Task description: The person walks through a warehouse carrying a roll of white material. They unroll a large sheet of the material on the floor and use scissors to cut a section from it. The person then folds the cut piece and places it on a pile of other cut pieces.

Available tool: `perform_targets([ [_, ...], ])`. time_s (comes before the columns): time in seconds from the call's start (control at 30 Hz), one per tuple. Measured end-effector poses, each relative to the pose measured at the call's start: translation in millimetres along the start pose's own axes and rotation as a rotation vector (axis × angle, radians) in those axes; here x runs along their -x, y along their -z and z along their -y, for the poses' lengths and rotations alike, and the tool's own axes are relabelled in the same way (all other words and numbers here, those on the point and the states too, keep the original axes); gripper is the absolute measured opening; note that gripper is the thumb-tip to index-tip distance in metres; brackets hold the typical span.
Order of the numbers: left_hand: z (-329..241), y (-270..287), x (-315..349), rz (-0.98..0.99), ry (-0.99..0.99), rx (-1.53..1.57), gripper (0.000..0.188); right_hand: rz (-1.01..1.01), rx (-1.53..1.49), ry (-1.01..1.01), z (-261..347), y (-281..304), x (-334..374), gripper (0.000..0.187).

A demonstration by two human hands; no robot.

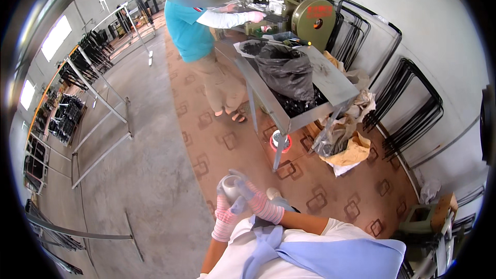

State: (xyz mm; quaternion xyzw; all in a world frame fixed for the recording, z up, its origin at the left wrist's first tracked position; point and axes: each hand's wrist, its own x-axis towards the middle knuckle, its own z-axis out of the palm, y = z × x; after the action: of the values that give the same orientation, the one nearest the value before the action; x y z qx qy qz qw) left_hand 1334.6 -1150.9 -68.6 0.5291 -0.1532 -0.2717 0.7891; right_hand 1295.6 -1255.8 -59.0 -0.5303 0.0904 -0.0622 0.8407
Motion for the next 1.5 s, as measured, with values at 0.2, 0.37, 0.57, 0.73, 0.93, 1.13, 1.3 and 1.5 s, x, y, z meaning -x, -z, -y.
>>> perform_targets([
  [0.2, 3.2, 11.8, -67.6, -0.296, -0.121, 0.061, 0.054, 0.281, 0.411, 0.135, 16.3, 26.2, -83.2, 0.051],
  [0.37, -19.6, 10.8, -108.1, -0.369, -0.004, 0.25, 0.07, 0.515, 0.038, -0.189, 43.1, 45.5, -135.8, 0.051],
  [0.57, -33.0, 21.0, -139.5, -0.455, 0.025, 0.33, 0.073, 0.6, -0.005, -0.289, 21.0, 37.5, -186.3, 0.047],
  [0.73, -33.3, 67.8, -147.5, -0.602, 0.13, 0.524, 0.077, 0.694, -0.175, -0.539, -12.0, 13.8, -230.9, 0.049],
  [0.93, -58.1, 169.7, -149.5, -0.445, 0.247, 0.511, 0.074, 0.825, 0.008, -0.483, -25.5, -61.3, -279.3, 0.053],
  [1.13, -114.1, 244.1, -170.5, -0.318, 0.145, 0.587, 0.078, 0.627, 0.492, -0.222, -40.3, -121.2, -353.0, 0.053],
  [1.3, -147.8, 294.3, -197.0, -0.271, 0.095, 0.771, 0.066, 0.098, 0.376, 0.011, 13.3, -133.6, -432.8, 0.062],
  [1.5, -156.2, 340.3, -225.3, -0.074, -0.018, 1.136, 0.058, 0.008, 0.276, 0.563, 114.3, -147.4, -502.9, 0.072],
])
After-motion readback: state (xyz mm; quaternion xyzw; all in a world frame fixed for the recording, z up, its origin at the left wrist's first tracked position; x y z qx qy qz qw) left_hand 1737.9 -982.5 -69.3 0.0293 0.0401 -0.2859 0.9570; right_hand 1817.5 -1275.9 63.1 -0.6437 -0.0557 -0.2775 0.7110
